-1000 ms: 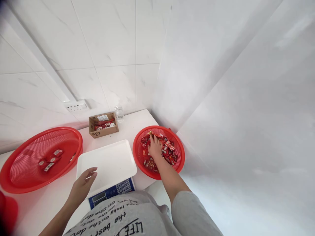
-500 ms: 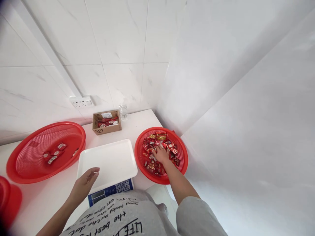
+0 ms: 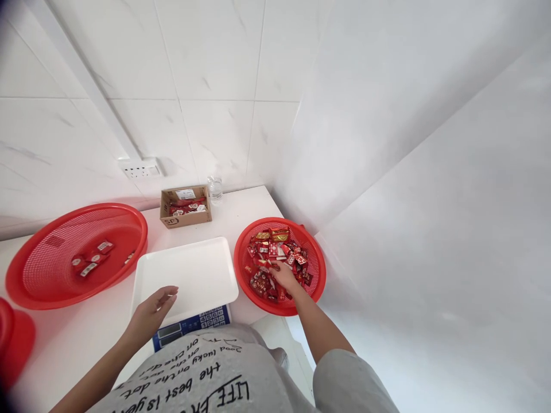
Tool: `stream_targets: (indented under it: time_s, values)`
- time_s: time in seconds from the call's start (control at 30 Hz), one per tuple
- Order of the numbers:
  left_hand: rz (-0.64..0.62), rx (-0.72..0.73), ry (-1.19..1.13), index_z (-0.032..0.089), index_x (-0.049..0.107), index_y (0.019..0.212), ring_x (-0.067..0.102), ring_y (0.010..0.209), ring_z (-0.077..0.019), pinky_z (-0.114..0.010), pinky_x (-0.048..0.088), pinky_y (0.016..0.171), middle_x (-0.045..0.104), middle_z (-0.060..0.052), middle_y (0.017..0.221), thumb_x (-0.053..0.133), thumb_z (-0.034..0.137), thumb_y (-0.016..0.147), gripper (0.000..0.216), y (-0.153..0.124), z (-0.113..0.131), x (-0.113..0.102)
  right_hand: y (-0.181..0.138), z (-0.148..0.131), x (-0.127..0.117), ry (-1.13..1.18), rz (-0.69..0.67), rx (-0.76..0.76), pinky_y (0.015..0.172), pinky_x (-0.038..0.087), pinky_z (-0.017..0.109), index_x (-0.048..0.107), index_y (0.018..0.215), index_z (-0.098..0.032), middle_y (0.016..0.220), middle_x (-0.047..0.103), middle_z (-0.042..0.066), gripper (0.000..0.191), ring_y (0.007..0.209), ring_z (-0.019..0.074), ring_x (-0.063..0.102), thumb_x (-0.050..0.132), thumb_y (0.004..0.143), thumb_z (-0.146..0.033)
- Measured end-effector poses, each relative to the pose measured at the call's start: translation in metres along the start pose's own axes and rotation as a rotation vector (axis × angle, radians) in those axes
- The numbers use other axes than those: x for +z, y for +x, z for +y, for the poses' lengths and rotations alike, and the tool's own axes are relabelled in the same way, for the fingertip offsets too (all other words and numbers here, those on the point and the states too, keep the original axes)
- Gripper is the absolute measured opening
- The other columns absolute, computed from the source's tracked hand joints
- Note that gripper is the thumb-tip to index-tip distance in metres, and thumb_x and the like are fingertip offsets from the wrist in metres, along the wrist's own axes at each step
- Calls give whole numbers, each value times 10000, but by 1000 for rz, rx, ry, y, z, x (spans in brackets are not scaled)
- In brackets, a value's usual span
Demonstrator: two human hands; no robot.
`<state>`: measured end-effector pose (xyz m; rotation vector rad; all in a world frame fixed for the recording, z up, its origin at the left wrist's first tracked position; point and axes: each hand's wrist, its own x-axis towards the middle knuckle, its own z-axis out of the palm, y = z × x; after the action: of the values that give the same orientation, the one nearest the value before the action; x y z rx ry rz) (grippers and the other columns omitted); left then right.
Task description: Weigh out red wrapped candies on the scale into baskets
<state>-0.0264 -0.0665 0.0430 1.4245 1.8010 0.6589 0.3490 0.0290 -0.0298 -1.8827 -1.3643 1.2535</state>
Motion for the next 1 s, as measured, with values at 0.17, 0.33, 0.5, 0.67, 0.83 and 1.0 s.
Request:
stream_targets:
  time_s: [0.17,0.33,0.5,0.67,0.83,1.0]
  values:
    - [-1,-6,1,215,607,937,637,846,-191,-330,509,788,687,-35,926,455,491,738,373,-2,-5,1,2,-7,-1,377,90,179,679,501,296,639,944,-225,979,674,41,309,835,185,622,636,672,-372]
    - [-6,-6,-5,217,609,941,638,856,-190,-322,510,788,688,-32,929,455,488,742,370,-2,-7,1,7,-8,-3,480,161,231,536,496,279,619,991,-238,922,676,24,360,651,151,615,626,666,-393]
    - [-8,0,7,225,610,946,640,861,-190,-316,512,781,689,-25,939,455,479,749,357,-2,-7,1,10,-11,-7,559,294,164,594,508,294,596,1080,-210,925,692,41,484,764,193,638,625,653,-435]
    - [-32,-8,7,219,603,952,637,865,-192,-319,507,788,687,-34,946,443,479,753,365,-1,-4,3,9,-22,1,373,343,-13,834,482,334,595,1092,-208,1114,640,66,489,991,213,596,603,679,-469]
    - [-39,3,13,225,602,964,634,862,-192,-325,505,790,687,-32,954,445,477,760,361,-1,-6,4,14,-33,26,-1,109,-104,949,406,371,604,1093,-185,1154,613,96,424,1074,227,555,550,740,-414]
    - [-21,8,6,226,603,958,635,853,-190,-329,509,790,687,-29,948,453,471,761,348,-2,-8,2,30,-37,54,-339,31,-179,1054,273,370,385,1334,-169,1382,405,129,649,1292,234,345,566,738,-355]
